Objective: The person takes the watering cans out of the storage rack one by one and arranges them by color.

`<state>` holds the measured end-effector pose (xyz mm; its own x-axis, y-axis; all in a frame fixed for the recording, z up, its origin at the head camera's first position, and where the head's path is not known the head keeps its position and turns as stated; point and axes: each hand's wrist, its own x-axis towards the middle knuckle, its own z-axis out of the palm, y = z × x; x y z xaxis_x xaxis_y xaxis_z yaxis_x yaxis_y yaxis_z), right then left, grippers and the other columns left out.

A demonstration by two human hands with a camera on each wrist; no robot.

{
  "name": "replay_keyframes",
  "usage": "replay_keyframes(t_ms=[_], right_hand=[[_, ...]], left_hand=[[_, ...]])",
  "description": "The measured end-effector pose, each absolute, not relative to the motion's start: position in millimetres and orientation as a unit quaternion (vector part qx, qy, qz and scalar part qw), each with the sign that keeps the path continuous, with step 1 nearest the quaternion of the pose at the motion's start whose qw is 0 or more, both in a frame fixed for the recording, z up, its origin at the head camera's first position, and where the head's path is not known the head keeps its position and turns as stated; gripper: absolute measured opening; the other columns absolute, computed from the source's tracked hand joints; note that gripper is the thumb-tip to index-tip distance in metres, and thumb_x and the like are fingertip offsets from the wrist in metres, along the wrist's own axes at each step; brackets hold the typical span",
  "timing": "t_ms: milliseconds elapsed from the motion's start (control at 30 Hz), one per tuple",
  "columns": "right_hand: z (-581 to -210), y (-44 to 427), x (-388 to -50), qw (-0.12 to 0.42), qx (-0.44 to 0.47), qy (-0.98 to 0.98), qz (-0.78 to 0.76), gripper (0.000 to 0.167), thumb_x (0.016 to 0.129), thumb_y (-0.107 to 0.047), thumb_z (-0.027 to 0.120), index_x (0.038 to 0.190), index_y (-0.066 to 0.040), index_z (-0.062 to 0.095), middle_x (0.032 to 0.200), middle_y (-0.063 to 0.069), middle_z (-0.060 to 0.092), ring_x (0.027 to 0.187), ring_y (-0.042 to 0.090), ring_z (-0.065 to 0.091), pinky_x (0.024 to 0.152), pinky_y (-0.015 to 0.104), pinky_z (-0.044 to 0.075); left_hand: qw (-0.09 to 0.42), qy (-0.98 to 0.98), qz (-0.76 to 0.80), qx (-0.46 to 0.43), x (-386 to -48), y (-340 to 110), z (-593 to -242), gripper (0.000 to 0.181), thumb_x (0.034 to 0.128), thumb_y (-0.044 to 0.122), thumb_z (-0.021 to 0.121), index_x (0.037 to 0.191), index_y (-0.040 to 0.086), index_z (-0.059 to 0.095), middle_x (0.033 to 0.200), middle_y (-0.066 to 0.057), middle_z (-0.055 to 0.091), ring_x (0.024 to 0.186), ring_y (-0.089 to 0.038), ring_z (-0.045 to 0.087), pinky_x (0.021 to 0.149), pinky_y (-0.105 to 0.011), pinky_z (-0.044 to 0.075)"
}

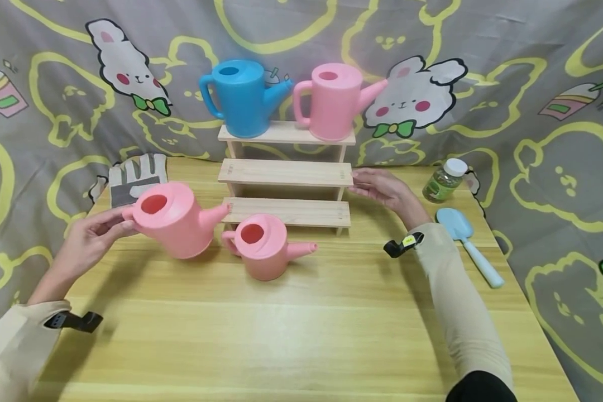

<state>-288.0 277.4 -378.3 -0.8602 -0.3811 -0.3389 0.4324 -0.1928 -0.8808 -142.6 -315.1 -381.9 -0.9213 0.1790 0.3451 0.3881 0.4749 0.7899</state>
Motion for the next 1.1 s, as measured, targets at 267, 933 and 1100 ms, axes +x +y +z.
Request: replay_keyframes(t_ms=[267,933,1100], right_hand=[[-377.8,277.7,-287.4,0.262,0.019,0.573,-0.777,0.03,0.11,0.002,0.044,0.104,-0.005,0.073,0.105,0.009,0.074,0.098,0.016,0.074,0.091,0.025,0.061],[-382.1,278.9,-289.6,0.266,0.009,0.561,-0.784,0.03,0.109,0.003,0.044,0.106,-0.003,0.073,0.107,0.011,0.074,0.099,0.017,0.073,0.09,0.026,0.061],[-381.9,278.2,-289.1,0.263,0.008,0.567,-0.781,0.032,0.11,0.003,0.042,0.105,-0.004,0.073,0.107,0.01,0.074,0.099,0.016,0.073,0.09,0.025,0.061]], left_hand=[[0.075,-0.84,-0.5,-0.199,-161.0,-332.0,-404.5,0.031,0.0962,-0.015,0.064,0.127,-0.012,0.067,0.116,0.021,0.072,0.098,0.005,0.071,0.083,-0.013,0.058],[0.043,-0.851,-0.498,-0.159,-159.6,-341.7,-434.8,0.031,0.1016,-0.004,0.063,0.132,-0.005,0.066,0.114,0.025,0.07,0.102,0.009,0.066,0.089,-0.006,0.052],[0.041,-0.85,-0.499,-0.166,-159.5,-342.4,-434.5,0.032,0.1012,-0.005,0.063,0.133,-0.007,0.065,0.116,0.025,0.07,0.102,0.009,0.067,0.089,-0.007,0.052]])
